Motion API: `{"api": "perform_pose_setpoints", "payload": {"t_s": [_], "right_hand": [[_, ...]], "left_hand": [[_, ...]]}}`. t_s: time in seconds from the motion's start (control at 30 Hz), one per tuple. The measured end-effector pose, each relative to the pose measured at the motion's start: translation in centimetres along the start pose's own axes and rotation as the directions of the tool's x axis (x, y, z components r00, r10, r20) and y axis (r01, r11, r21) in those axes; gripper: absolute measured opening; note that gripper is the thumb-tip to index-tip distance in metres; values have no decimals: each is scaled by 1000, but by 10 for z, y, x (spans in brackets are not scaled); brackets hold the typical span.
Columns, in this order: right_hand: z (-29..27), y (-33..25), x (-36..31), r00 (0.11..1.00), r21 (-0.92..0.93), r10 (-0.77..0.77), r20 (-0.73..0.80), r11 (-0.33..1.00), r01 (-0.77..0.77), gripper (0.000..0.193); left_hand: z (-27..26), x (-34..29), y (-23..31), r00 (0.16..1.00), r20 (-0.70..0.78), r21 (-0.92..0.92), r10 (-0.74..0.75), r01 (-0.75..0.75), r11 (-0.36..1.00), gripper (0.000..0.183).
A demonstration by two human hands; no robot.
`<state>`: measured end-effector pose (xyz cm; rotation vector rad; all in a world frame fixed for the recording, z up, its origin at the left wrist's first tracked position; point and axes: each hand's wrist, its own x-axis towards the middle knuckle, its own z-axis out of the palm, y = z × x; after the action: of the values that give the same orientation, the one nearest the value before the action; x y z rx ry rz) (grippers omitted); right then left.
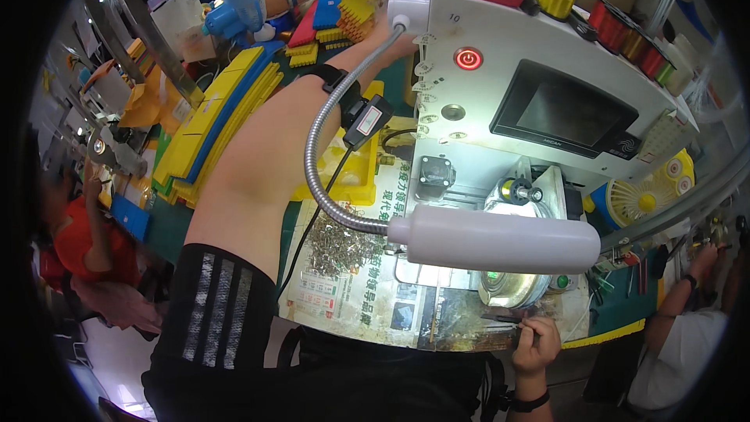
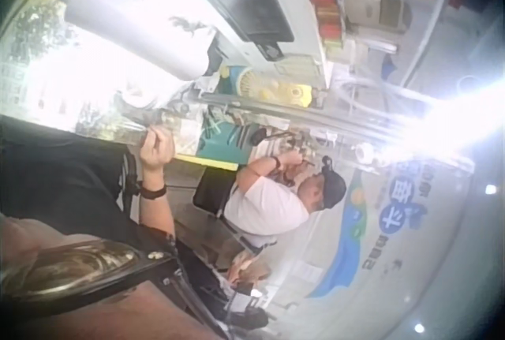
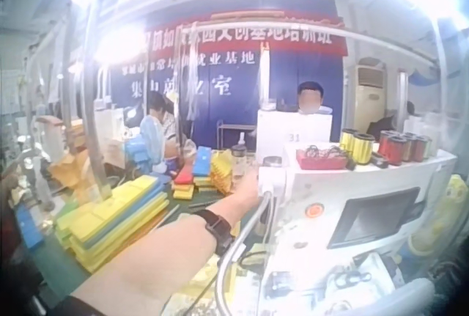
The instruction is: Assembling small metal components using a machine and glue at a workbench.
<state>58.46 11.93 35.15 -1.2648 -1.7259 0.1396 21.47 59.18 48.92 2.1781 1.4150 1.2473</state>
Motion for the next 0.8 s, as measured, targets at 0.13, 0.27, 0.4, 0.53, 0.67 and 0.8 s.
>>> {"api": "perform_pose_setpoints", "payload": {"t_s": [0.13, 0.27, 0.4, 0.53, 0.67, 0.8], "right_hand": [[-1, -3, 0, 1000, -6, 12, -10, 1000, -12, 10], [-5, -5, -6, 999, -12, 38, -29, 999, -38, 9], [3, -9, 6, 1000, -6, 19, -16, 1000, -19, 5], [-7, -3, 1, 1000, -101, -14, -21, 995, 11, 8], [-12, -10, 13, 996, 12, 88, 30, 996, -88, 10], [-29, -38, 52, 964, -84, -29, 265, 995, 54, 16]], "left_hand": [[14, -8, -7, 990, 41, -105, -135, 139, 985, 63], [30, -8, -9, 990, 45, 2, -137, 137, 991, 71], [5, 8, -96, 996, 60, -150, -73, 81, 985, 77], [-3, -50, 32, 972, 183, -14, -149, 154, 988, 66], [-59, -102, 26, 996, 13, -243, -89, 89, 966, 48], [-103, -215, 119, 977, 37, -205, -208, 211, 956, 43]]}}
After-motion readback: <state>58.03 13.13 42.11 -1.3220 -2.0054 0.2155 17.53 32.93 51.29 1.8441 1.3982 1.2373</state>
